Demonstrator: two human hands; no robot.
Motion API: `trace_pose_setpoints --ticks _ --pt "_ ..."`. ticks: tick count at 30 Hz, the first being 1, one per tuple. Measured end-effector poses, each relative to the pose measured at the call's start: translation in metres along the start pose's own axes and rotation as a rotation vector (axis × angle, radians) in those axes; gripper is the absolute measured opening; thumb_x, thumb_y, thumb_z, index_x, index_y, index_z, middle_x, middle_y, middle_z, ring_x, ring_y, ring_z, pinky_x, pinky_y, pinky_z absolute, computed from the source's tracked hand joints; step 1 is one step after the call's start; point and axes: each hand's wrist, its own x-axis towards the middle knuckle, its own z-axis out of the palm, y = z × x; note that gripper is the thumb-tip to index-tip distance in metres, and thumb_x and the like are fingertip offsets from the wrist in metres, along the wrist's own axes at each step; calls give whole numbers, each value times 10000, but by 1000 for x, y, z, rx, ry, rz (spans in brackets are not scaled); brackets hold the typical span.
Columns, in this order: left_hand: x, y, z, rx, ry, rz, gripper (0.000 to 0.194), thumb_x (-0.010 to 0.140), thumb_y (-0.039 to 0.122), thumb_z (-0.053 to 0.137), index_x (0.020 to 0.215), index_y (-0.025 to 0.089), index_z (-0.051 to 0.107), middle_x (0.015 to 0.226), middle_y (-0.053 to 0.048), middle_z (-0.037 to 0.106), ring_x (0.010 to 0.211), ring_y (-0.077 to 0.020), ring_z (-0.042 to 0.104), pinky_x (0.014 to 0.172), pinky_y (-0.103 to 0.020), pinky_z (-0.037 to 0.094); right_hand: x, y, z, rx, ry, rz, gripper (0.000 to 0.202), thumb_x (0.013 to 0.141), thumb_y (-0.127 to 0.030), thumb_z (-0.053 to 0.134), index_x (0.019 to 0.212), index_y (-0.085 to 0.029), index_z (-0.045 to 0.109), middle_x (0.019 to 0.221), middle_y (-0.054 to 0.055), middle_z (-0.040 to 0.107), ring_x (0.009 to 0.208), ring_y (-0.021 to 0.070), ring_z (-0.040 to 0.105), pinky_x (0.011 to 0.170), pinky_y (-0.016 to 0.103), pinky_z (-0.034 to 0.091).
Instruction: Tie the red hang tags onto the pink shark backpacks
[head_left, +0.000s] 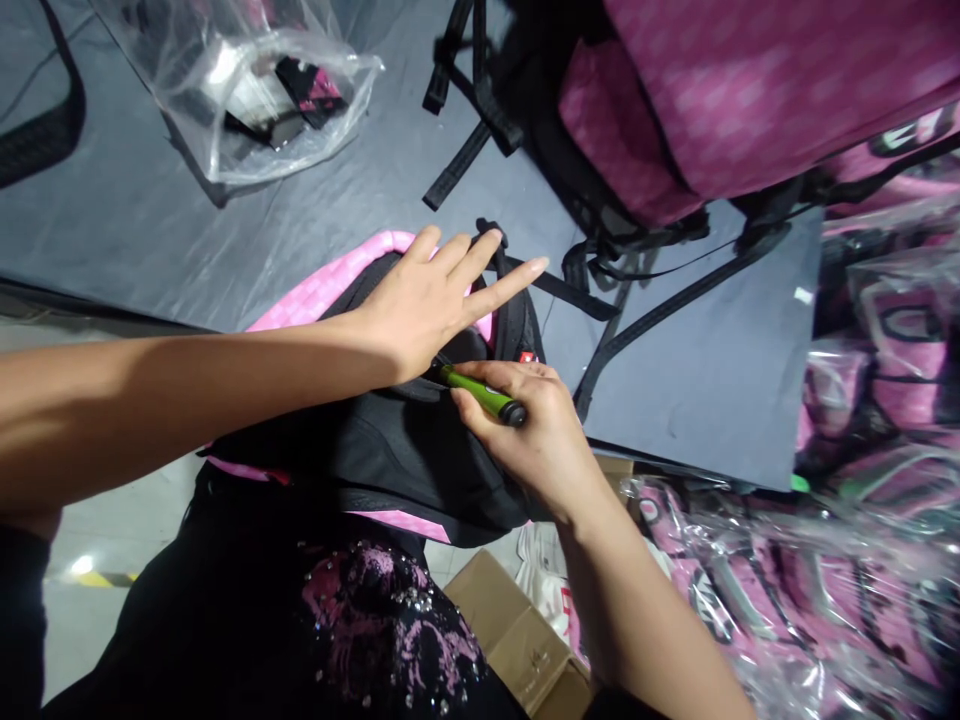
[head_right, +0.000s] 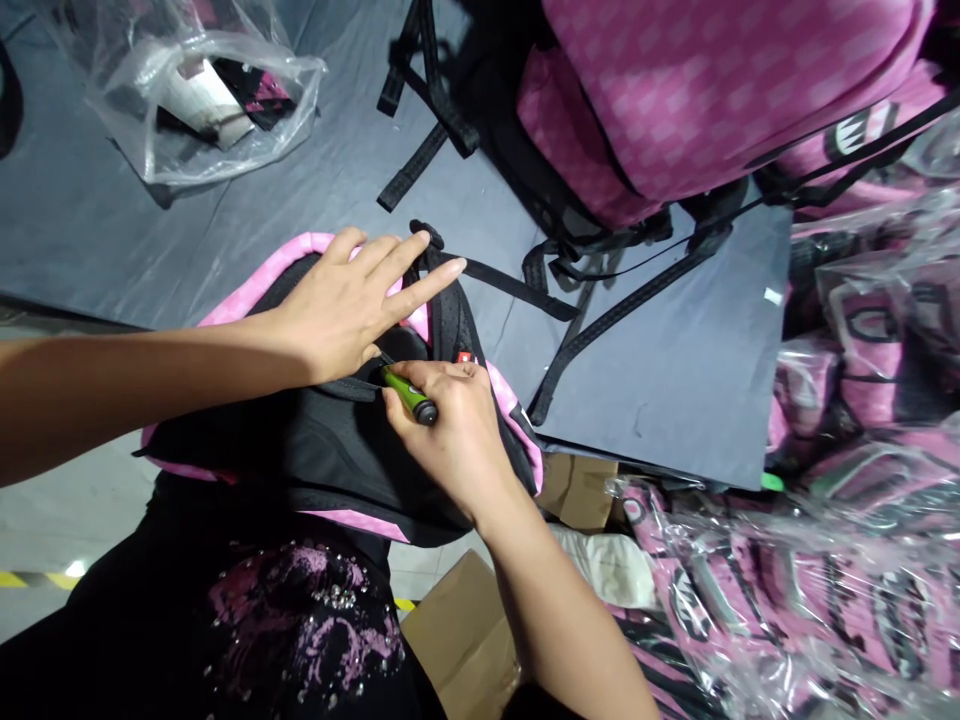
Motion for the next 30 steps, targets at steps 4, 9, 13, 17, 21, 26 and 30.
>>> trace_pose_setpoints --ticks 4,9,13,17,21,26,30 --pt "1 0 -1 88 -16 6 895 811 180 566 1551 200 64 1569 -176 211 1373 -363 343 1104 -503 272 0 -1 0 -29 42 -4 159 860 -237 595 981 -219 696 998 47 751 932 234 697 906 439 461" --pt "0 1 -2 30 -14 -10 886 805 161 569 1550 204 91 1569 -146 218 1387 -367 320 1119 -524 246 -1 0 1 -21 30 -26 151 854 -229 609 976 -206 695 971 47 754 906 231 700 907 441 449" --pt "1 1 -2 20 -18 -4 918 797 204 597 1552 217 76 1570 -149 212 1387 -374 314 1116 -527 244 0 2 0 4 10 -42 158 856 -219 601 986 -216 691 997 45 750 932 228 699 902 427 457" --pt "1 1 -1 -25 -18 -6 933 798 285 593 1552 211 49 1569 -151 209 1393 -397 289 1118 -556 209 3 4 -5 -17 -30 -80 168 856 -203 593 996 -219 684 1025 48 744 953 234 695 910 428 448" --pt "1 1 0 17 -5 6 939 780 231 611 1548 191 72 1562 -170 211 1382 -380 309 1116 -541 228 9 4 -10 -21 -128 -115 184 863 -196 591 1022 -219 680 1041 40 742 951 224 697 895 404 455" --pt "1 0 0 42 -6 4 920 782 171 600 1547 199 89 1560 -160 220 1374 -365 325 1116 -524 252 11 2 -15 -100 -169 -112 197 862 -207 597 1038 -199 685 1005 54 746 906 237 700 863 416 453" --pt "2 1 -2 75 -23 -2 903 800 165 579 1549 212 76 1566 -146 221 1372 -360 335 1114 -505 266 11 2 -15 -91 -169 -102 199 864 -217 598 1040 -206 689 991 50 748 896 233 702 875 411 459"
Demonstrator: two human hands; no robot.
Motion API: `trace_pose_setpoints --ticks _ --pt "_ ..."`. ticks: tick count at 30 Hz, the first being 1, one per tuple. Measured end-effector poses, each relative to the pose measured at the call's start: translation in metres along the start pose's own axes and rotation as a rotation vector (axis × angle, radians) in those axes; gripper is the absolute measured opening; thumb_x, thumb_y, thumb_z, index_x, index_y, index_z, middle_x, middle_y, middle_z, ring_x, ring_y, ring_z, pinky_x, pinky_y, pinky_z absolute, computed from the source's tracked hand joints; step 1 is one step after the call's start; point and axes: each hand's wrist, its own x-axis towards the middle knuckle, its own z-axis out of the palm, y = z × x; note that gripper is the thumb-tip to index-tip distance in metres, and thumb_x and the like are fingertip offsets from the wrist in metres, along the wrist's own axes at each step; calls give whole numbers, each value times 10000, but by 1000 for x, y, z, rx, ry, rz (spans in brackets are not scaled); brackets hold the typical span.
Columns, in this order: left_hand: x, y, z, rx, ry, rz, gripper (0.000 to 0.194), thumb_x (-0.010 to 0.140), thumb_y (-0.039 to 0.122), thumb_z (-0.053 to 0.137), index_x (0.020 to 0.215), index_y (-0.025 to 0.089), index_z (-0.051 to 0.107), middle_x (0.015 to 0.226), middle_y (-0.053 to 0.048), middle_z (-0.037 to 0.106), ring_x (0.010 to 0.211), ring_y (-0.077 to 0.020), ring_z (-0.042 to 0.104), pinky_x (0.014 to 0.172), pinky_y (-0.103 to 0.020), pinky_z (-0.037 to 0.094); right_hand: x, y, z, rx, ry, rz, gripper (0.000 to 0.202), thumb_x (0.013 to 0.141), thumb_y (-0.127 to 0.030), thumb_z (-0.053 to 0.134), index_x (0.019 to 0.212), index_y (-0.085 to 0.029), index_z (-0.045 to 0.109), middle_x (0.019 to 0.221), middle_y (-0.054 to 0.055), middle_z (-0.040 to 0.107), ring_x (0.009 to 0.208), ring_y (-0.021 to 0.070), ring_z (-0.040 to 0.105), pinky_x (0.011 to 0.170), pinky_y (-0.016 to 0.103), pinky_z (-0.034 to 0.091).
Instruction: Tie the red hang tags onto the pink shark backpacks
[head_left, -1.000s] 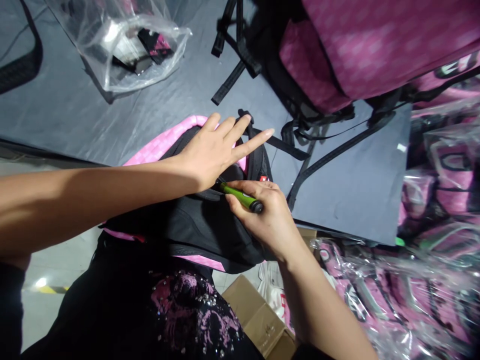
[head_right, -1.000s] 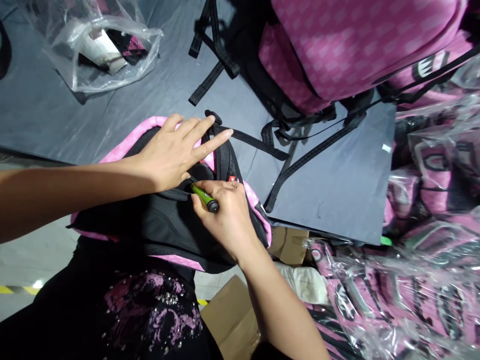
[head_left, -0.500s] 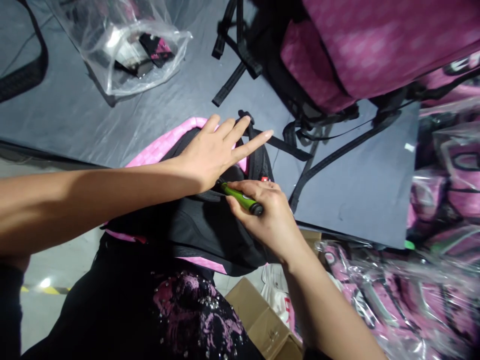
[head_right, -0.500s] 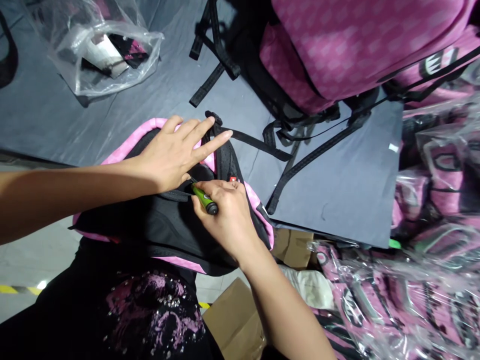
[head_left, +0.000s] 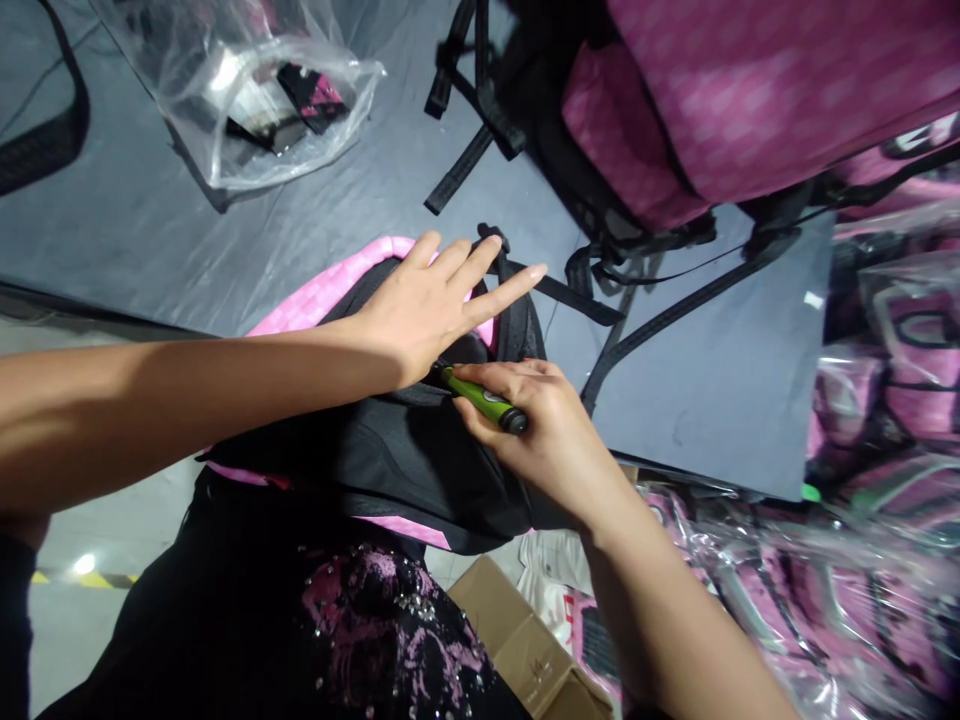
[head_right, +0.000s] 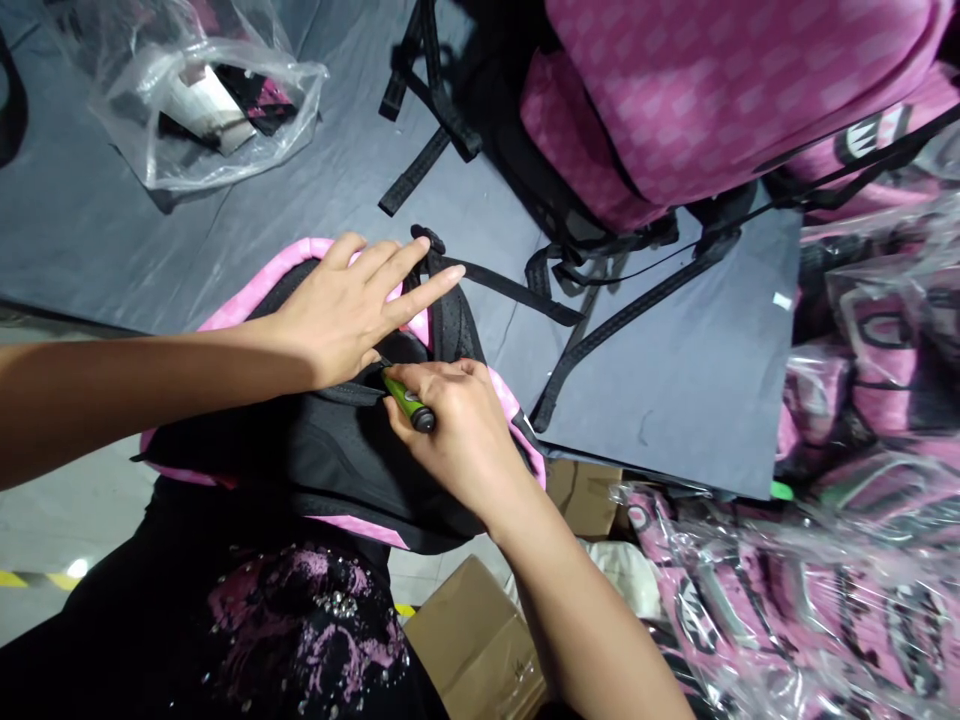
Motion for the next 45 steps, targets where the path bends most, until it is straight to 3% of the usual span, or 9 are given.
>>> trace_pose_setpoints --ticks 6,16,20,22,25,31,34,39,45 --pt "1 0 -3 22 -54 -5 915 823 206 588 1548 205 31 1584 -182 167 1382 -364 317 1119 -497 244 0 -2 2 6 19 8 198 866 -204 586 1034 -206 690 983 53 749 893 230 703 883 410 459" --pt "3 2 -4 -21 -83 -14 963 817 232 615 1536 233 -25 1588 -152 148 1399 -366 275 1122 -519 212 0 -3 3 -22 22 55 184 859 -209 599 1015 -189 694 956 52 753 892 221 705 901 397 452" --pt "-3 -11 -14 -17 -161 19 990 837 289 602 1524 282 -111 1611 -128 66 1429 -395 198 1128 -520 177 -6 0 4 -23 49 82 178 859 -212 598 1010 -182 689 914 49 755 810 217 708 866 395 465" --pt "-13 -23 -23 -44 -203 -5 1019 849 351 586 1501 314 -196 1615 -104 36 1431 -427 157 1113 -556 180 -10 0 7 9 110 69 163 861 -215 603 997 -187 688 919 39 757 806 215 709 854 394 459" --pt "-28 -35 -36 -67 -262 -92 1121 816 416 632 1473 312 -270 1610 -131 16 1405 -434 186 1064 -546 287 -11 -6 20 137 254 3 169 866 -224 616 1019 -199 684 1001 28 753 888 204 709 859 376 447" --pt "-28 -22 -40 49 -336 -219 1312 697 472 761 1464 310 -291 1609 -151 -89 1344 -418 245 984 -500 424 2 -26 58 396 448 -10 225 863 -237 635 1082 -215 681 1099 27 732 889 184 706 819 334 484" --pt "-24 -14 -38 139 -347 -243 1297 700 426 770 1480 306 -259 1605 -167 -80 1322 -415 274 965 -498 448 5 -26 67 420 502 24 209 842 -225 652 1046 -230 696 1062 16 742 841 183 709 810 332 497" --pt "-26 -18 -44 150 -392 -199 1187 741 206 699 1501 324 -205 1607 -147 11 1317 -378 318 951 -426 465 1 -18 62 415 486 12 223 826 -207 660 1043 -234 700 1002 5 754 798 188 710 804 335 515" --pt "-25 -27 -55 90 -435 -151 1151 766 201 648 1477 378 -239 1619 -119 -36 1295 -340 374 918 -386 473 -2 -14 55 429 431 -21 246 820 -185 667 1060 -229 700 1030 7 749 814 191 709 824 333 520"
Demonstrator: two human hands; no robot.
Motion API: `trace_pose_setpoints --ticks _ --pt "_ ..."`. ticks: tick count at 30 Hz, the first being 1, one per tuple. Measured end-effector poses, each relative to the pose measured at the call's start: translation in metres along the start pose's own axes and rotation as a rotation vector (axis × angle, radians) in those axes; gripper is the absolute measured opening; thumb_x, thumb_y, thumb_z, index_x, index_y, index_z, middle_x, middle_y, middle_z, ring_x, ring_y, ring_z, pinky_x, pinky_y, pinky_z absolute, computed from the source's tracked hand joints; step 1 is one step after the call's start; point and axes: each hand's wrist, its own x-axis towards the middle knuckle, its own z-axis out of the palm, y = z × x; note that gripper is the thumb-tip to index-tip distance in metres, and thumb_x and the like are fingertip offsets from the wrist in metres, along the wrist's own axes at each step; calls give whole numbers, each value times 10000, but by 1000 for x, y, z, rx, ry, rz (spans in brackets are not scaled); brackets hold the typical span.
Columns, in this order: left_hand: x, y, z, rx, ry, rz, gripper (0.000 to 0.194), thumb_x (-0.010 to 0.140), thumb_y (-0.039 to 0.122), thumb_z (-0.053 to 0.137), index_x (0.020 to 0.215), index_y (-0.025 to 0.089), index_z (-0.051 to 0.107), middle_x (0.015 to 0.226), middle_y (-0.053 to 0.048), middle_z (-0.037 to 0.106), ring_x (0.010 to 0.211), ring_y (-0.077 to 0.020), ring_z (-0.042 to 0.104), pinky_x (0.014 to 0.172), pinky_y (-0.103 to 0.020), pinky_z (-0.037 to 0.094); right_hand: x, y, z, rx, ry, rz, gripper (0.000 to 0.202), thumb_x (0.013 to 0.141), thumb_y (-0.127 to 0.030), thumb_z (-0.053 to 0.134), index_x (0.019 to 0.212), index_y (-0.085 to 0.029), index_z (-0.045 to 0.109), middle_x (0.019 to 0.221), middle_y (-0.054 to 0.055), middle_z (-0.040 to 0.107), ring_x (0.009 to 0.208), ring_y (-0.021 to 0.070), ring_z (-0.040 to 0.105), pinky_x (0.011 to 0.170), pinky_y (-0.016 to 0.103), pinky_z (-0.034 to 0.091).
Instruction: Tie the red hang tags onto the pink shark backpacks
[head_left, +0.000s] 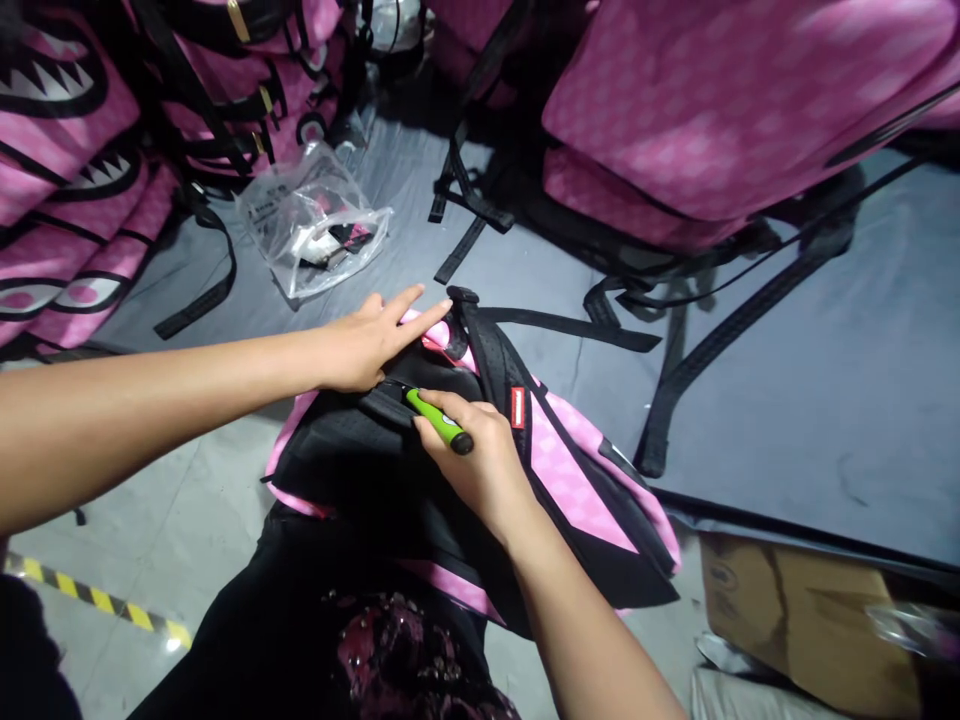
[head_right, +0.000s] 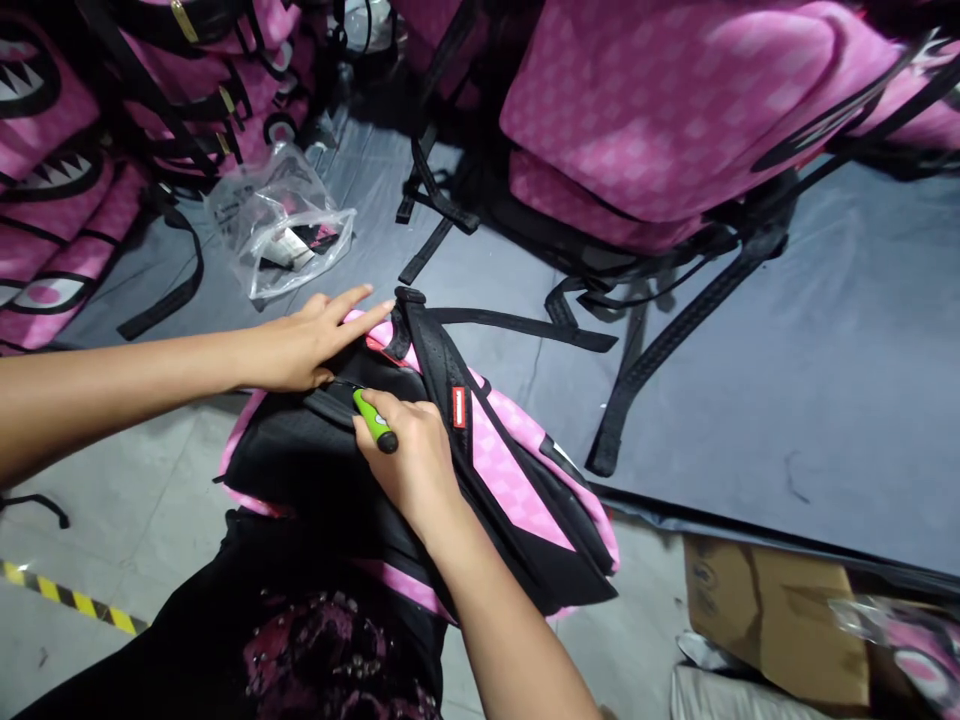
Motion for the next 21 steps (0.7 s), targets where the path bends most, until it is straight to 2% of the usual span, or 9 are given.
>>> trace_pose_setpoints --ticks 5,9,13,21 --pt "6 0 -2 41 -59 -37 1163 747 151 641 1477 396 -230 1623 -113 -63 1285 -362 387 882 -392 483 8 -6 10 3 13 53 217 820 -213 673 1028 -262 710 1010 -6 753 818 189 709 848 343 507" --pt "7 -3 3 17 -49 -38 1157 764 121 608 1451 413 -275 1626 -87 -84 1302 -346 366 913 -394 462 13 -10 16 15 7 52 202 826 -219 667 1023 -248 706 1019 7 751 872 194 709 881 353 493" --pt "7 -6 6 -8 -31 -37 1166 771 156 622 1437 408 -300 1627 -71 -101 1317 -352 342 921 -399 451 14 -12 15 27 -13 60 202 823 -216 668 1020 -247 704 1025 9 750 884 193 708 874 350 490" --pt "10 -11 15 -35 37 1 1147 763 165 609 1455 388 -278 1630 -74 -85 1305 -349 355 890 -396 451 18 -18 14 44 -41 99 186 832 -226 662 1011 -256 706 1014 9 749 899 204 701 885 374 501"
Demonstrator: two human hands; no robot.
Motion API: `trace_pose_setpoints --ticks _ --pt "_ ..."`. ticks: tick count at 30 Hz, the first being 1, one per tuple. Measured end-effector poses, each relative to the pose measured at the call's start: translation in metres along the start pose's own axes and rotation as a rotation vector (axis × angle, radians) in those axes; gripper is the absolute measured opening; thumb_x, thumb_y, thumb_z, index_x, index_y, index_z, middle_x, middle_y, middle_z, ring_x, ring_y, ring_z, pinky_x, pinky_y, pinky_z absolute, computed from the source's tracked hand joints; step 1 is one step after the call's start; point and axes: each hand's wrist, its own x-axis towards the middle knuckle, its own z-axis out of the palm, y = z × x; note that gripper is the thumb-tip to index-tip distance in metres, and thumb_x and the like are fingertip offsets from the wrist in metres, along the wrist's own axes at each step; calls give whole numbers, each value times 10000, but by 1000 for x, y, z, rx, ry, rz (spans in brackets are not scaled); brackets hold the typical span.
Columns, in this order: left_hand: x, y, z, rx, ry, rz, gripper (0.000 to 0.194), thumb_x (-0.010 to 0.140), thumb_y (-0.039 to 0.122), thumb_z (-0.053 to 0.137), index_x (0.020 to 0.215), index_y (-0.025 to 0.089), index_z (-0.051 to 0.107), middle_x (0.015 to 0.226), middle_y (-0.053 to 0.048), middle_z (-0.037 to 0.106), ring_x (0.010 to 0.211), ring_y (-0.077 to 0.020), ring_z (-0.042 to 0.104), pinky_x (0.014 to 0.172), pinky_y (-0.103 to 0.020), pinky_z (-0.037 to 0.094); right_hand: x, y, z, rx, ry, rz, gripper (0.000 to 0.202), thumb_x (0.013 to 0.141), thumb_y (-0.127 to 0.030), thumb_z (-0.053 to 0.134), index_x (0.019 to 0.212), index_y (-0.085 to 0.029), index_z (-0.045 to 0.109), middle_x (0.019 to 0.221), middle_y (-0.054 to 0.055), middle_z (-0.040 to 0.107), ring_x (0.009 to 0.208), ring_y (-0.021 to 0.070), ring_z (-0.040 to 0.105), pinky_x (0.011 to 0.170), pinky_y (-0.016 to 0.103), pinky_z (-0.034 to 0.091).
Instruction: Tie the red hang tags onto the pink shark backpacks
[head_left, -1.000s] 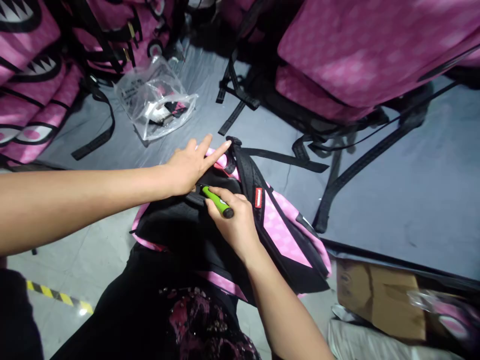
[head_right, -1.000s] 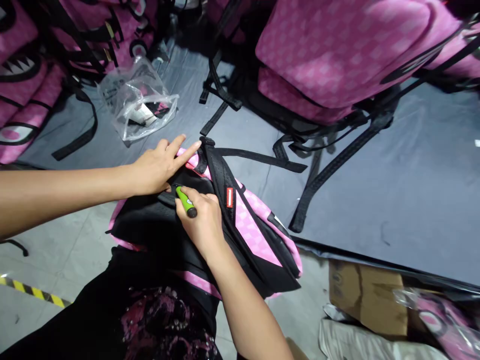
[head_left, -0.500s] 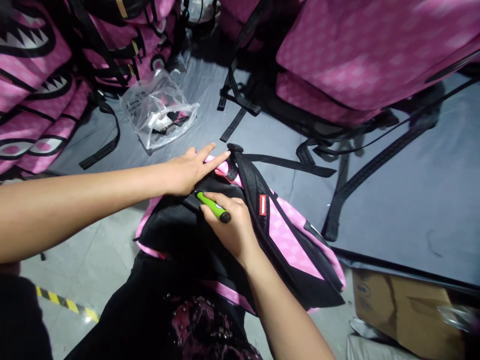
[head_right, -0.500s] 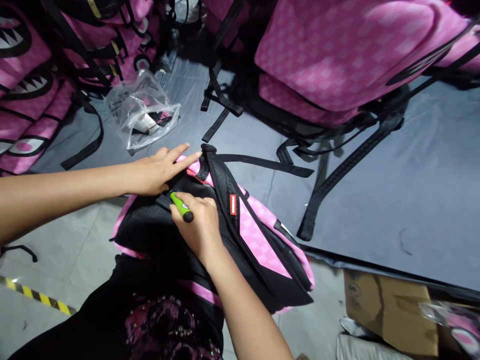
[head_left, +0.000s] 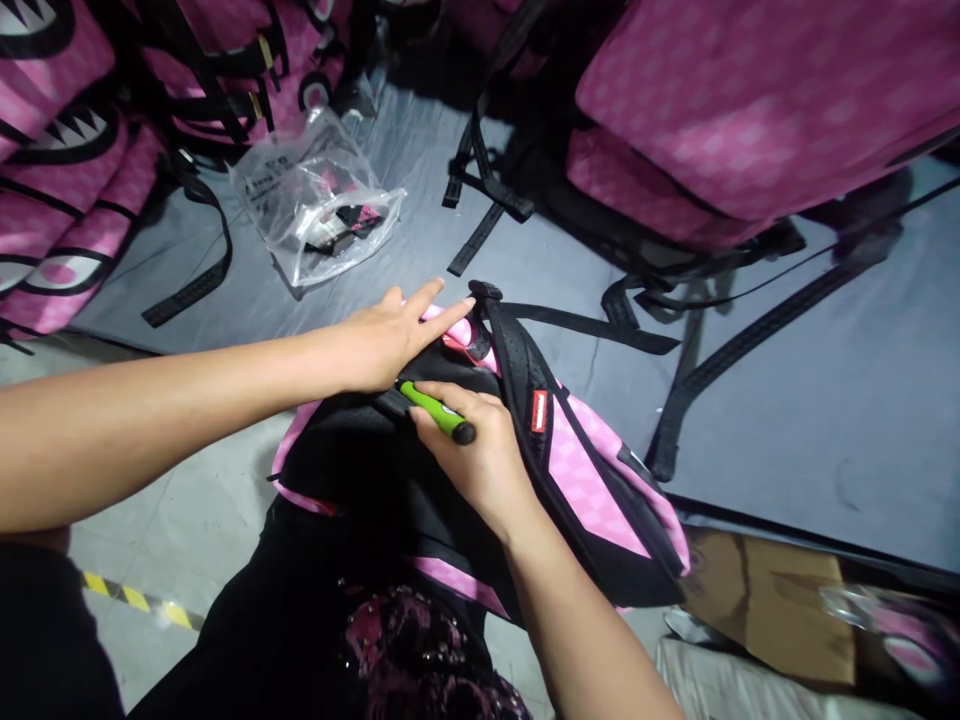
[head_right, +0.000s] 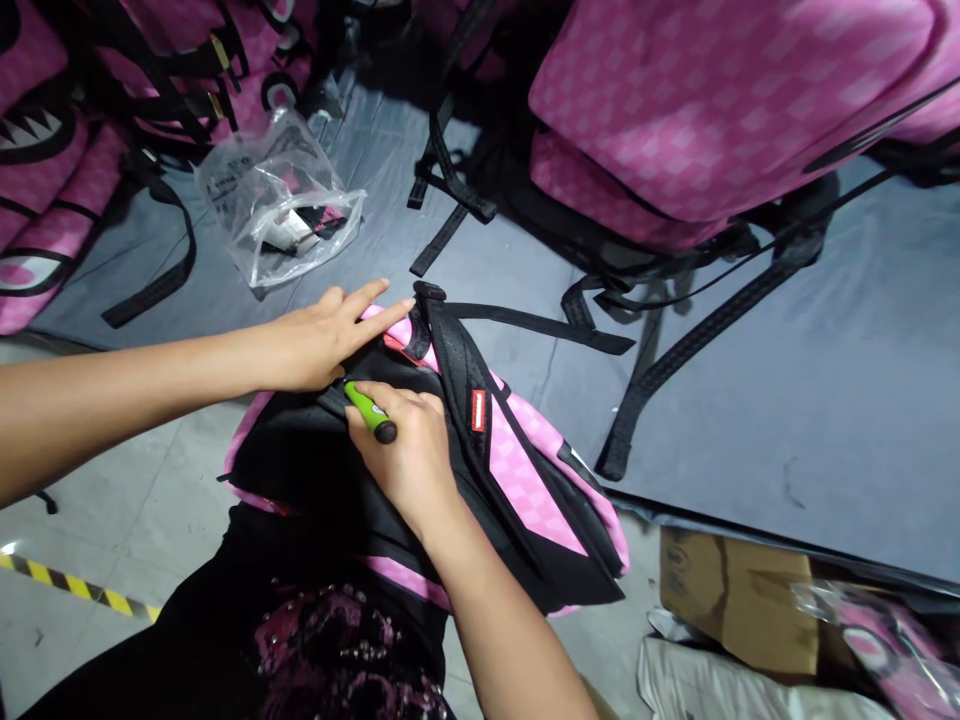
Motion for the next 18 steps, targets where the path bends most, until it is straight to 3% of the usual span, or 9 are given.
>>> trace_pose_setpoints --ticks 7,11,18 --pt "2 1 -1 -17 -39 -32 1116 753 183 628 1504 373 -175 1628 -91 -79 1257 -359 383 904 -424 436 2 -3 -2 61 -28 60 171 833 -249 656 1002 -240 682 976 15 743 868 196 686 868 365 502" --pt "-1 1 -3 -50 -22 -8 1107 746 171 617 1513 350 -160 1628 -93 -75 1252 -356 382 920 -429 429 0 -4 -3 116 43 153 142 809 -243 658 945 -218 625 873 6 717 779 181 679 784 331 508" --pt "-2 -3 1 -70 23 29 1109 743 169 608 1511 347 -173 1629 -101 -44 1253 -354 391 892 -408 444 -2 -5 3 70 76 95 139 817 -199 650 945 -237 686 978 11 736 915 205 673 888 387 478"
